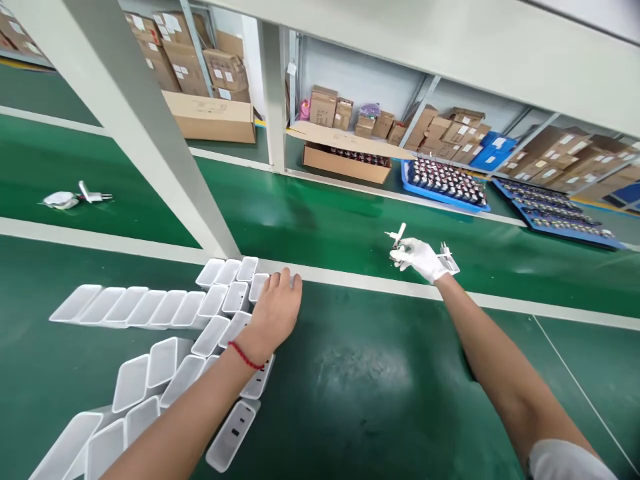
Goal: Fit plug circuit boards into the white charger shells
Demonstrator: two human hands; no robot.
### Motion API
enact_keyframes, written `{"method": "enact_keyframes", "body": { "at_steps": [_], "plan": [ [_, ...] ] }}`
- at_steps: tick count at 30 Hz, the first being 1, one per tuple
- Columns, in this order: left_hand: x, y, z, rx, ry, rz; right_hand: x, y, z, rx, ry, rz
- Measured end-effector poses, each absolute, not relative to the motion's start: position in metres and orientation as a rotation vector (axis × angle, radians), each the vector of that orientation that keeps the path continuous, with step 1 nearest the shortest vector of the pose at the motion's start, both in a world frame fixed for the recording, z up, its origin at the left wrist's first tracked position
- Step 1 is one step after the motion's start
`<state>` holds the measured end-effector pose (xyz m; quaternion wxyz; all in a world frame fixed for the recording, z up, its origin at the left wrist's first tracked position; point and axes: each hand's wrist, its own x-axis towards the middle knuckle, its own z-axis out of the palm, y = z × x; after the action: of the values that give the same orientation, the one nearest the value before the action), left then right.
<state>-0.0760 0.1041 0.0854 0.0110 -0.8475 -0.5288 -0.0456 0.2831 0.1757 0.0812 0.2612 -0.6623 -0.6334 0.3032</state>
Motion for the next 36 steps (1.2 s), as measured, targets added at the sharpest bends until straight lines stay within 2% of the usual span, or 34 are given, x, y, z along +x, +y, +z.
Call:
{"method": "enact_keyframes", "body": {
  "at_steps": [8,13,16,21,24,31,36],
  "plan": [
    [-0.038,0.071,0.103,-2.935,-1.562,-0.288,0.250,0.046,0.073,-1.351,-1.103,1.138],
    [0.000,0.009,0.079,-3.398,-1.607,-0.637,0.241,0.004,0.072,-1.040,-0.778,1.352],
    [0.012,-0.010,0.051,-3.475,-1.689,-0.812,0.240,-0.020,0.073,-1.015,-0.790,1.425],
    [0.011,-0.009,0.027,-3.569,-1.608,-0.936,0.228,-0.048,0.067,-1.155,-0.866,1.318],
    [0.005,-0.004,0.025,-3.622,-1.508,-1.012,0.223,-0.052,0.061,-1.166,-0.923,1.329],
    [-0.006,0.004,0.030,-3.488,-1.379,-1.476,0.221,-0.058,0.075,-1.132,-1.145,1.476],
    [-0.008,0.003,0.029,-3.407,-1.682,-1.776,0.210,-0.065,0.085,-1.357,-1.370,1.192]
  ]
}}
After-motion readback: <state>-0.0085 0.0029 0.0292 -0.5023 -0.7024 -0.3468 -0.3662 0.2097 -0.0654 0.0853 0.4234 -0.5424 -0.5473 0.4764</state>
